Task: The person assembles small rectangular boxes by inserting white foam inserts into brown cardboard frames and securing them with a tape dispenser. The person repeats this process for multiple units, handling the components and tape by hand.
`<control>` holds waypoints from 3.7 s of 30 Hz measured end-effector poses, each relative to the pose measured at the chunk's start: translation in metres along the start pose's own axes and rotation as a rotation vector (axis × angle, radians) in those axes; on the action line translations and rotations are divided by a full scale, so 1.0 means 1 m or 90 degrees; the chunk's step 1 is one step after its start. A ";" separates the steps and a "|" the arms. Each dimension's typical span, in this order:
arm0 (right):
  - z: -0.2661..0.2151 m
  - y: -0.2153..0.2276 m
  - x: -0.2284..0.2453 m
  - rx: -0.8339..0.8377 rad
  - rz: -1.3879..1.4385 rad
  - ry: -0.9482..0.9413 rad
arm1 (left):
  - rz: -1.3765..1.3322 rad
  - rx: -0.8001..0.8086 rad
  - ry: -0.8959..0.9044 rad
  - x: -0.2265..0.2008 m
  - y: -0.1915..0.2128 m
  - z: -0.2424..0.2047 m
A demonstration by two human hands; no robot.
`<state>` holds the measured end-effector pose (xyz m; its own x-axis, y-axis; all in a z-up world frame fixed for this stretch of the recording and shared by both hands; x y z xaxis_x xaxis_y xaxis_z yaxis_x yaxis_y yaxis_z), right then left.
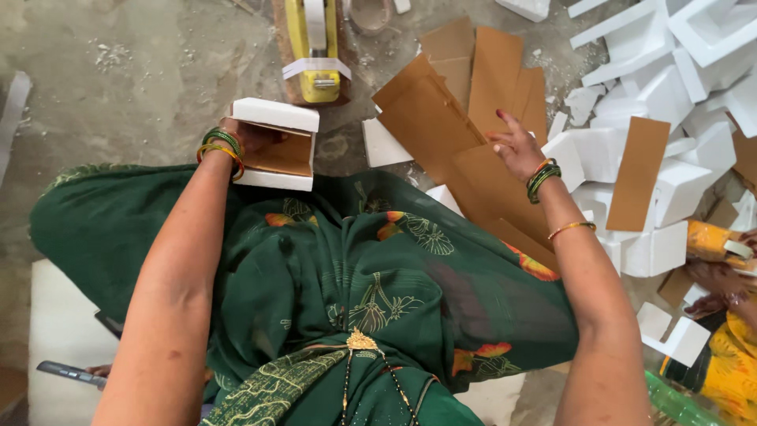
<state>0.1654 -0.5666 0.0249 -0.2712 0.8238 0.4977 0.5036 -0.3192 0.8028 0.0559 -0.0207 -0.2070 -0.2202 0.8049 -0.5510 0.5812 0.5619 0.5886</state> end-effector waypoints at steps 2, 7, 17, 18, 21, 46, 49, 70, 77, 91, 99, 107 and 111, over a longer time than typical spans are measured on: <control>-0.006 0.017 0.040 -0.045 -0.277 0.041 | -0.078 -0.024 0.044 0.021 -0.010 0.005; -0.037 0.062 0.155 0.053 -0.635 -0.179 | -0.219 -0.243 0.191 0.002 0.006 -0.019; 0.006 -0.109 0.245 -0.061 -0.408 0.028 | -0.463 -0.291 0.013 -0.023 0.025 -0.033; 0.014 -0.139 0.249 -0.030 -0.333 0.052 | -0.833 -0.201 0.062 -0.018 0.018 -0.026; 0.037 -0.176 0.244 -0.070 -0.118 0.114 | -1.340 0.042 0.089 -0.040 0.015 -0.024; 0.038 -0.094 0.158 -0.070 -0.023 -0.002 | -1.093 -0.160 -0.071 -0.095 0.052 -0.191; 0.027 -0.093 0.103 0.154 -0.331 -0.147 | -1.213 -0.212 -0.184 -0.059 0.049 -0.188; -0.004 -0.033 0.084 0.039 -0.249 -0.190 | -1.339 -0.182 -0.308 -0.068 0.054 -0.183; -0.001 -0.091 0.084 -0.077 -0.441 -0.059 | -1.345 -0.183 -0.317 -0.073 0.058 -0.178; -0.036 -0.139 0.197 -0.050 -0.393 0.135 | -1.345 -0.167 -0.307 -0.075 0.056 -0.182; 0.014 -0.140 0.124 0.135 -0.251 0.066 | -1.338 -0.159 -0.319 -0.083 0.065 -0.180; 0.018 -0.154 0.120 0.325 -0.358 -0.125 | -1.332 -0.154 -0.317 -0.084 0.068 -0.185; 0.022 -0.131 0.142 0.402 -0.403 -0.256 | -1.330 -0.144 -0.326 -0.085 0.072 -0.184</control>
<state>0.0787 -0.3975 -0.0169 -0.4020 0.8920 -0.2069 0.7390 0.4495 0.5019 -0.0273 -0.0138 -0.0085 -0.0466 -0.9318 -0.3599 -0.2482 0.3598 -0.8994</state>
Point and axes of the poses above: each hand's wrist, its own z-axis towards the middle knuckle, its own y-axis out of the back of the hand, x = y × z, the point moved 4 cm from there along z, towards the middle knuckle, and after that the axes turned 15 degrees about -z, right-handed, at the moved point
